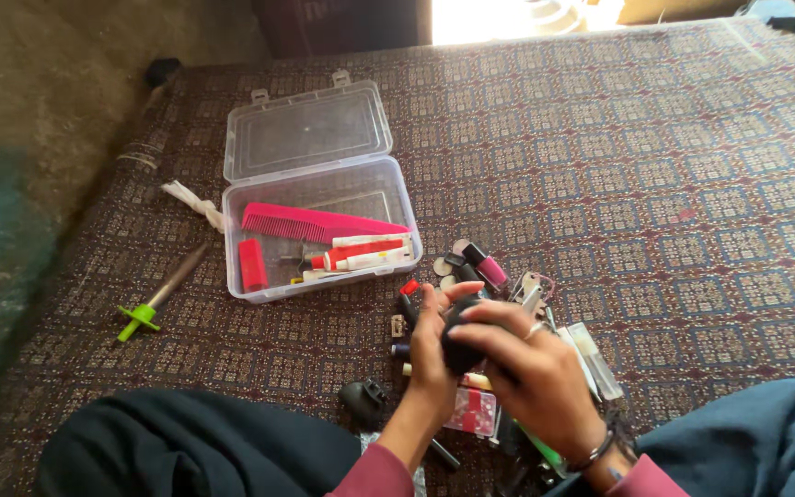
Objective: The person sits on a carpeted floor and wipes the exterior of several small cosmetic containers with a black cloth. They pick up each item, wipe it, and place it back down, repeating the process for multiple items.
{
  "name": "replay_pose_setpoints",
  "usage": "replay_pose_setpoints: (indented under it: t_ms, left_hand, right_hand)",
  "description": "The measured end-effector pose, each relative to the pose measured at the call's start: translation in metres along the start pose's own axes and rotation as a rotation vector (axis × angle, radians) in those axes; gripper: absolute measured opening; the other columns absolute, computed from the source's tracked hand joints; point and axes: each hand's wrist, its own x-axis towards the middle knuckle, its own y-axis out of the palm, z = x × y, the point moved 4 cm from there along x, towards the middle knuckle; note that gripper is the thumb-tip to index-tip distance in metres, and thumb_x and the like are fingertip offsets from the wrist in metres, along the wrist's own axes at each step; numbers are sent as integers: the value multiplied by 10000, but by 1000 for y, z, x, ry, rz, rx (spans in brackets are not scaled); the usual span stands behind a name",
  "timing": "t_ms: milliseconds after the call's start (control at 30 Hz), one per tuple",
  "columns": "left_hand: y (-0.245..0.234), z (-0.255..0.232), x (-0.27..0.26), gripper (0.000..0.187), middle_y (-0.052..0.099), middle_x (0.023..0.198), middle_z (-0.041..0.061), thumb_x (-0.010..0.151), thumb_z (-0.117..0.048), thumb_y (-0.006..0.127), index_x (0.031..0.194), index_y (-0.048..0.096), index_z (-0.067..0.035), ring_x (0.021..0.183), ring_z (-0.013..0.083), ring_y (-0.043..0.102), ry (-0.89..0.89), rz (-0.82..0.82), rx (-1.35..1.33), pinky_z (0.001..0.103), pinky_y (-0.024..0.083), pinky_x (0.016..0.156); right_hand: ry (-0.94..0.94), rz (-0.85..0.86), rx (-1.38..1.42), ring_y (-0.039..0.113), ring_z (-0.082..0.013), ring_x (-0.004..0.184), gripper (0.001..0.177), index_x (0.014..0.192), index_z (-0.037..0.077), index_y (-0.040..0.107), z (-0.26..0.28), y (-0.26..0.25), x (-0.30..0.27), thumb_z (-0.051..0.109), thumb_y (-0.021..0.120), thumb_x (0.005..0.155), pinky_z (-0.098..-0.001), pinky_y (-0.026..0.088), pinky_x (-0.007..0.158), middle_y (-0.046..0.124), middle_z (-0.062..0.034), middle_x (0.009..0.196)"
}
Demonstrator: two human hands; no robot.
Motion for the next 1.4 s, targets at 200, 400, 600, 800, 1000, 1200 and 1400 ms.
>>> replay_pose_setpoints:
  t_ms: [200, 400, 600, 800, 1000, 1200, 1400]
  left_hand:
    - [1, -4, 10, 627, 693, 1099, 100, 1079, -540, 354, 1309, 623, -23, 991, 145, 665, 209, 29, 188, 277, 547, 881]
    - [1, 0, 9, 600, 714, 1252, 78, 1048, -524, 331, 1387, 584, -99, 983, 132, 628, 80, -34, 200, 268, 493, 773]
    - [-6, -12, 7, 591, 696, 1342, 128, 1034, -463, 317, 1389, 570, -63, 1200, 163, 655, 165, -74, 186, 298, 494, 1009]
    - [-11, -21, 4, 538, 626, 1440, 180, 1046, -357, 327, 1416, 523, -19, 1317, 218, 577, 212, -91, 80, 356, 439, 1100]
    - [3, -18, 0, 661, 519, 1529, 79, 822, 2, 404, 1478, 439, -72, 1357, 182, 551, 145, 19, -39, 341, 448, 1131]
    - [-2, -8, 5, 539, 630, 1353, 154, 908, -63, 496, 1441, 521, 19, 1197, 233, 601, 19, -23, -100, 360, 501, 1033]
    - [-9, 8, 12, 499, 686, 1307, 96, 896, -143, 499, 1354, 625, 8, 1185, 163, 635, 3, -74, -147, 334, 477, 1048]
  right_hand:
    - [164, 115, -225, 750, -257, 880, 407, 1086, 230, 756, -23, 14, 12, 40, 713, 728, -390, 586, 720, 719, 34, 1194]
    - [237, -24, -232, 733, -277, 950, 461, 1142, 215, 745, -43, 5, 17, -13, 665, 749, -391, 582, 775, 684, -11, 1251]
    - [128, 30, 101, 724, -261, 1093, 503, 1123, 135, 747, -29, 12, 6, -81, 672, 676, -356, 569, 926, 703, -54, 1210]
    - [77, 222, 241, 733, -244, 1112, 504, 1083, 111, 779, -9, 17, -12, -105, 667, 642, -345, 570, 922, 720, -61, 1206]
    - [76, 45, 213, 718, -257, 1148, 491, 1119, 103, 756, -6, 0, -10, -102, 649, 686, -362, 555, 969, 702, -74, 1230]
    - [131, 23, 125, 721, -271, 1126, 496, 1146, 132, 747, -14, 3, -3, -80, 645, 710, -359, 564, 941, 699, -63, 1244]
    - [247, -27, -23, 712, -287, 1084, 468, 1184, 138, 716, -36, 5, 9, -31, 670, 751, -361, 565, 870, 688, -52, 1261]
